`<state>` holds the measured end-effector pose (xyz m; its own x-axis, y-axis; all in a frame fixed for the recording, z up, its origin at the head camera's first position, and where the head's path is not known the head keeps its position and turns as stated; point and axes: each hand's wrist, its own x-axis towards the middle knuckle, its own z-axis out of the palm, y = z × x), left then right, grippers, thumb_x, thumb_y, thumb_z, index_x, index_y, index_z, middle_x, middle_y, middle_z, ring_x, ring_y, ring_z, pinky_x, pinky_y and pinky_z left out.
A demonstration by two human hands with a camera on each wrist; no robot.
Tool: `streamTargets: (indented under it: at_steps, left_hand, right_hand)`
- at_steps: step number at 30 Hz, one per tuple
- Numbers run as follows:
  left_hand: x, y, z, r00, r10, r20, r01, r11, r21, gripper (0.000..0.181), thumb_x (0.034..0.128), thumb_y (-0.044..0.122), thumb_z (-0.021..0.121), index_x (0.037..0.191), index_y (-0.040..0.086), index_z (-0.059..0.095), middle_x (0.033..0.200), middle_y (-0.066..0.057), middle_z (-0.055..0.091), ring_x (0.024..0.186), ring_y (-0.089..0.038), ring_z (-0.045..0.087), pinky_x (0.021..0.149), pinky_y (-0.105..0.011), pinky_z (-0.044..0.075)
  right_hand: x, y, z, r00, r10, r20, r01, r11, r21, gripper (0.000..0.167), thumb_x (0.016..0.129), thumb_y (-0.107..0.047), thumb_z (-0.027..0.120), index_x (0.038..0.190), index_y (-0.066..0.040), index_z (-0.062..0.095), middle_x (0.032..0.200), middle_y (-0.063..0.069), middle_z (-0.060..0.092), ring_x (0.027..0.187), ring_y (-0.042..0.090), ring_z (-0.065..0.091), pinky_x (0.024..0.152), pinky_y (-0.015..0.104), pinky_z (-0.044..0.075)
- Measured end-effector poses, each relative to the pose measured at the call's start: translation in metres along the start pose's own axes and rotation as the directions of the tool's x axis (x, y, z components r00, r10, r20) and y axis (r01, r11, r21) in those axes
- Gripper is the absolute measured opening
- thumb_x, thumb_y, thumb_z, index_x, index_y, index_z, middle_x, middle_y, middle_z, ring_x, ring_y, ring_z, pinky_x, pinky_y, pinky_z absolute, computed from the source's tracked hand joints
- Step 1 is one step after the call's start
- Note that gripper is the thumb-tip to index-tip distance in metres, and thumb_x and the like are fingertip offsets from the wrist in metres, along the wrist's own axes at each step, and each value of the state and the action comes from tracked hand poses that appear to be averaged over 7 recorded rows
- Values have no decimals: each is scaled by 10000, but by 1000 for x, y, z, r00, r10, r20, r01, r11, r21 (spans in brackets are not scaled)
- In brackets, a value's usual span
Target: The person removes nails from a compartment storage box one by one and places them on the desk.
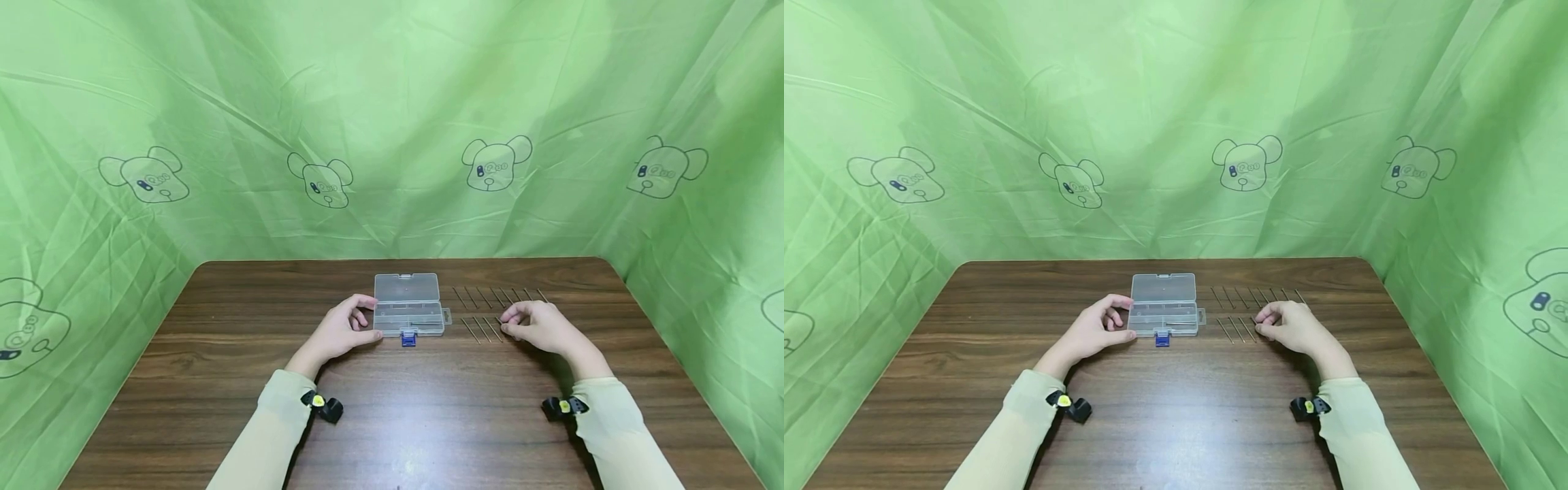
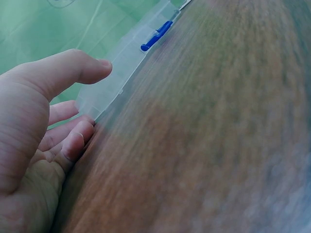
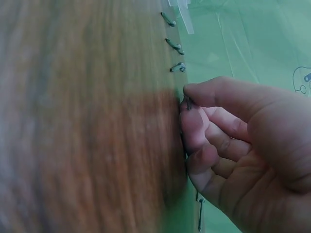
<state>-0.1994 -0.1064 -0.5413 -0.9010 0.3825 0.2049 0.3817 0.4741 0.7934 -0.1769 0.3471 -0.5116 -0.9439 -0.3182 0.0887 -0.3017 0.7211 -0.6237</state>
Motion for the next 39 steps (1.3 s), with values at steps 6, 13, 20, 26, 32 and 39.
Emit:
streamTargets:
  at_steps: [6, 13, 20, 26, 32, 39]
  left_hand:
    - [1, -2, 0, 1000, -15, 2, 15, 999, 33, 643, 857, 260, 966, 1412, 171, 654, 1238, 17, 705, 899, -158, 625, 769, -275, 534]
    - [1, -3, 0, 1000, -6, -4, 6, 1000, 25, 642, 856, 258, 966, 1411, 167, 658, 1240, 15, 706, 905, -163, 624, 769, -273, 531]
    - [0, -3, -1, 1000, -6, -1, 6, 1000, 21, 646, 857, 272, 965, 1415, 166, 657, 1235, 15, 705, 900, -169, 622, 765, -275, 529]
    - [0, -2, -1, 1000, -9, -1, 9, 1000, 19, 644, 855, 269, 965, 1410, 152, 660, 1213, 10, 707, 898, -172, 623, 755, -271, 528]
    - [1, -1, 0, 1000, -12, 1, 12, 1000, 25, 638, 855, 263, 964, 1406, 153, 662, 1206, 10, 710, 890, -166, 622, 755, -272, 529]
    - [0, -2, 0, 1000, -8, 1, 8, 999, 35, 640, 859, 255, 960, 1415, 159, 657, 1232, 12, 711, 891, -164, 625, 759, -276, 532]
  right_hand:
    - [1, 0, 0, 1000, 3, -9, -3, 1000, -11, 74, 948, -137, 821, 1013, -111, 795, 833, -60, 720, 701, 77, 677, 703, 272, 511]
    - [2, 0, -1, 1000, 6, -7, -6, 1000, -6, 84, 937, -127, 826, 1009, -103, 790, 821, -54, 713, 703, 99, 683, 698, 278, 510]
    - [2, -1, 0, 1000, 14, -3, -14, 1000, -7, 79, 940, -122, 818, 1008, -98, 784, 825, -51, 717, 708, 104, 688, 707, 282, 515]
    - [2, -1, 0, 1000, 19, 4, -19, 1000, 0, 80, 947, -114, 812, 1015, -87, 781, 835, -40, 721, 712, 112, 693, 710, 285, 519]
    - [1, 0, 0, 1000, 19, -3, -19, 1000, 4, 71, 951, -113, 808, 1013, -89, 782, 835, -35, 723, 701, 114, 698, 709, 283, 519]
    - [1, -1, 0, 1000, 20, -3, -20, 1000, 18, 61, 962, -109, 801, 1010, -80, 778, 830, -29, 721, 679, 123, 701, 681, 274, 526]
